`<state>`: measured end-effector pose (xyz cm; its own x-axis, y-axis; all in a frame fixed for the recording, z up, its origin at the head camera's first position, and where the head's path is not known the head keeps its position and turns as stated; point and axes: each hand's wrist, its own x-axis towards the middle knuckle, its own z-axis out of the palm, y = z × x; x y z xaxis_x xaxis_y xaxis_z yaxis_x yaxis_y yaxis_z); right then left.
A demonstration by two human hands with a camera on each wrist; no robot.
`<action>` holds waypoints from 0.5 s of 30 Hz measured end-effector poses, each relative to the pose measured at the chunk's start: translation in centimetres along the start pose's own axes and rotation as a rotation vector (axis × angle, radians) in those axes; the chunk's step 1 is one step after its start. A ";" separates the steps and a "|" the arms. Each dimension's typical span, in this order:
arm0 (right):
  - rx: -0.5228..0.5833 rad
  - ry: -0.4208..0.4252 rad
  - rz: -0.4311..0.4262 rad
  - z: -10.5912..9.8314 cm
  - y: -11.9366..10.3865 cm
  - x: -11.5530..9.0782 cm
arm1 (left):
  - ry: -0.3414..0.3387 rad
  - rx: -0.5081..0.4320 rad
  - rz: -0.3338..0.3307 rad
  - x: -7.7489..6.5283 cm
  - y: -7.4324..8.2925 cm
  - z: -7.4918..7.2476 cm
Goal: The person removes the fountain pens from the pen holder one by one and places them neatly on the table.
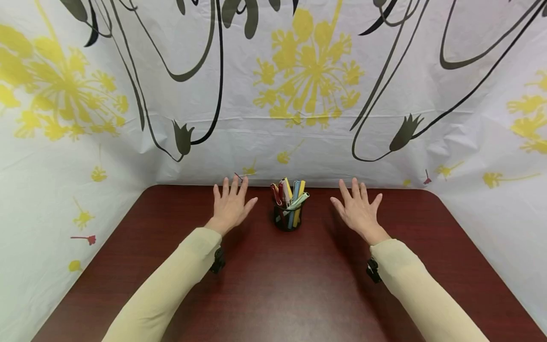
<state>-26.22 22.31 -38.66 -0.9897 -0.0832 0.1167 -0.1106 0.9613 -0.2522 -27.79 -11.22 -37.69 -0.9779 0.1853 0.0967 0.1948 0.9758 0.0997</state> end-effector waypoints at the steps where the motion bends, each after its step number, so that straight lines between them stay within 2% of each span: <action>1: 0.001 0.001 0.001 0.0 0.0 0.0 | -0.002 -0.002 0.000 0.0 0.0 0.0; 9: 0.010 0.009 0.012 0.2 0.1 -0.1 | -0.005 0.009 -0.009 0.0 0.2 0.2; 15: 0.044 0.079 -0.005 0.4 0.1 -0.3 | 0.000 0.017 -0.021 0.0 0.5 0.3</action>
<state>-25.96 22.36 -39.13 -0.9791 -0.0654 0.1926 -0.1210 0.9485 -0.2928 -27.74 -10.71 -37.96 -0.9818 0.1648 0.0948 0.1729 0.9813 0.0847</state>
